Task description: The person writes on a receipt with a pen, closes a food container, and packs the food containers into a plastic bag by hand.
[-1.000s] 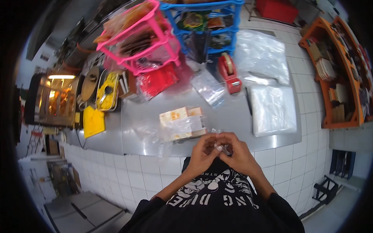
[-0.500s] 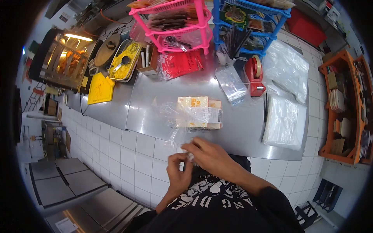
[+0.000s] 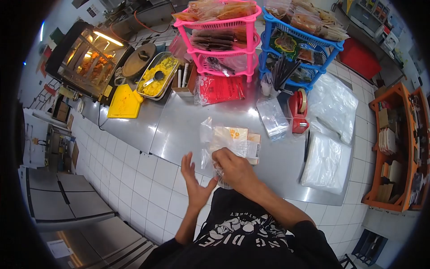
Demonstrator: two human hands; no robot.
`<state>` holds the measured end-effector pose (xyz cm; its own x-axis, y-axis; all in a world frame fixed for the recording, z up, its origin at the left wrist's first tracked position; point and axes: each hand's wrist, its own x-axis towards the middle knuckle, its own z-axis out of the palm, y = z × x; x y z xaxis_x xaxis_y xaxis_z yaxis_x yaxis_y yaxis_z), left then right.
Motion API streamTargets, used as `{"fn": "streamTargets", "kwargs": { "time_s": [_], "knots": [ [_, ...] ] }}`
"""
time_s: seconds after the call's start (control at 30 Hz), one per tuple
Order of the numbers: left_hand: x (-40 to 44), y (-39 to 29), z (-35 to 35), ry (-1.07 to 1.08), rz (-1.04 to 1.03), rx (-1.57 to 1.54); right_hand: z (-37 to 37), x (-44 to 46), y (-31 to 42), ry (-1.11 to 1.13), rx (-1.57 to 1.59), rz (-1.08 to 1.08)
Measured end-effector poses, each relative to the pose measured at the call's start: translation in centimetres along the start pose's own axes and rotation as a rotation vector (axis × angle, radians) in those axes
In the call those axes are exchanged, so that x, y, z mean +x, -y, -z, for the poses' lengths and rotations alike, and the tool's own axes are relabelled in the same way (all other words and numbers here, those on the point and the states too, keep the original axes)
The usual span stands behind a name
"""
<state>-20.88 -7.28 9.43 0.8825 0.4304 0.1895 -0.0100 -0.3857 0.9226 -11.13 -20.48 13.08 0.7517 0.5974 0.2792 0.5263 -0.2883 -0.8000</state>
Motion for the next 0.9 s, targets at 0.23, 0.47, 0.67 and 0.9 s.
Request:
{"fn": "streamTargets", "kwargs": {
  "time_s": [0.23,0.47,0.67,0.9],
  "knots": [
    [8.5,1.4,-0.5,0.536,0.065,-0.505,1.6,1.0,-0.7,-0.045,-0.002,0.018],
    [8.6,-1.0,-2.0,0.420,-0.221,-0.095,3.1,1.2,-0.3,-0.198,0.150,-0.253],
    [8.2,-1.7,-2.4,0.309,-0.267,-0.131,5.3,1.4,-1.9,-0.032,-0.023,-0.096],
    [6.6,-1.3,-3.6,0.470,0.050,-0.585,6.2,0.4,-0.8,-0.138,-0.165,-0.140]
  ]
}}
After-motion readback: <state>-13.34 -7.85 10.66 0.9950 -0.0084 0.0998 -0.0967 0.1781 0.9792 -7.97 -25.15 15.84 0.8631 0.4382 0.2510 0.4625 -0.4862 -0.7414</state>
